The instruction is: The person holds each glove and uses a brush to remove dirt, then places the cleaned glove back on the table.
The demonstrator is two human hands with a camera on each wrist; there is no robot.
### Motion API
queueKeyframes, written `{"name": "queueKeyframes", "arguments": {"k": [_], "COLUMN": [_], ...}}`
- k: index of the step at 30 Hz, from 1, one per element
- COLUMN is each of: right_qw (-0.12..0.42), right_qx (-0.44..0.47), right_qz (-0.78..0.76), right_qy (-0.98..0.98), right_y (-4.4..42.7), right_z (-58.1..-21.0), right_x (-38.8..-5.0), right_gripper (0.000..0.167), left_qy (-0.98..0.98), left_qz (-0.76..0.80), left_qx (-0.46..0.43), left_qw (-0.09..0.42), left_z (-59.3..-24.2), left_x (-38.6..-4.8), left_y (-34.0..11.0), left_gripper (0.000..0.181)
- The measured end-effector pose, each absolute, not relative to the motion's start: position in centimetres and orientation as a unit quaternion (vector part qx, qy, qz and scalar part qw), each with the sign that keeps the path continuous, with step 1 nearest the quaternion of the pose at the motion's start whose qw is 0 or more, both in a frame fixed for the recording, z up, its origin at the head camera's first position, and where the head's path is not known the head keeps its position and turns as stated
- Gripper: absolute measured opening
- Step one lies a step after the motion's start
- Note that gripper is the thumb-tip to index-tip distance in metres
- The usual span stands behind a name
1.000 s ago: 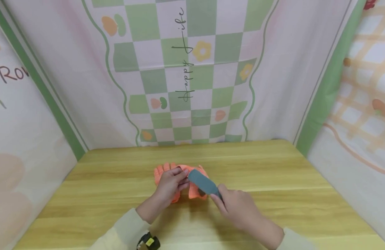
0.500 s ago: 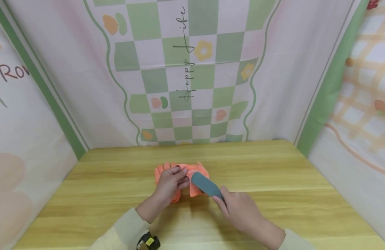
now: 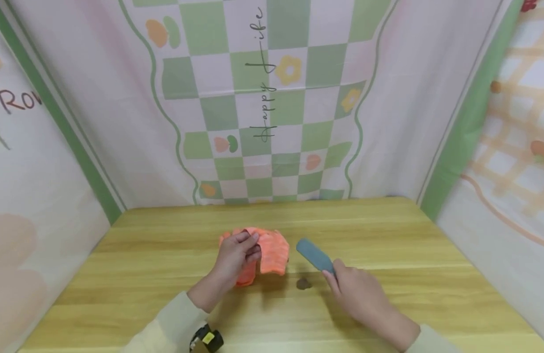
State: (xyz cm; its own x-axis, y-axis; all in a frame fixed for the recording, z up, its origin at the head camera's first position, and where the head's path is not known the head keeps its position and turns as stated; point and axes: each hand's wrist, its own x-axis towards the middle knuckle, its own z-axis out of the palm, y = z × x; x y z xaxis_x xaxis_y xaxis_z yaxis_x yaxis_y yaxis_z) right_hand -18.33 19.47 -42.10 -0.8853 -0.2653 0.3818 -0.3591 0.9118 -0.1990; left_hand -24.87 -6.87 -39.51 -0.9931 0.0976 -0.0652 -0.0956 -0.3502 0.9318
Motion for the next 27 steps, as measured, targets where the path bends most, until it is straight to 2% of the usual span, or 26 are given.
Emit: {"name": "queueKeyframes", "arguments": {"k": [11,18,23,27], "right_qw": [0.199,0.209,0.210,0.218], "right_qx": [0.210,0.264,0.269,0.267], "right_qz": [0.175,0.176,0.182,0.176], "right_qy": [-0.941,-0.925,-0.922,-0.922], "right_y": [17.6,15.8,15.3,15.4], "right_z": [-40.1,-40.5,-41.0,-41.2], "right_x": [-17.9,-18.0,-17.9,-17.9], "right_gripper": [0.028,0.026,0.025,0.024], "left_qy": [0.580,0.582,0.589,0.587], "left_qz": [0.811,0.807,0.802,0.804], "left_qx": [0.019,0.029,0.029,0.021], "left_qw": [0.076,0.097,0.094,0.094], "left_z": [-39.8,-39.9,-40.0,-39.9], "left_x": [-24.7,-24.6,-24.6,-24.6], "left_y": [-6.5,-6.1,-6.0,-6.1], "left_gripper": [0.032,0.022,0.014,0.017]}}
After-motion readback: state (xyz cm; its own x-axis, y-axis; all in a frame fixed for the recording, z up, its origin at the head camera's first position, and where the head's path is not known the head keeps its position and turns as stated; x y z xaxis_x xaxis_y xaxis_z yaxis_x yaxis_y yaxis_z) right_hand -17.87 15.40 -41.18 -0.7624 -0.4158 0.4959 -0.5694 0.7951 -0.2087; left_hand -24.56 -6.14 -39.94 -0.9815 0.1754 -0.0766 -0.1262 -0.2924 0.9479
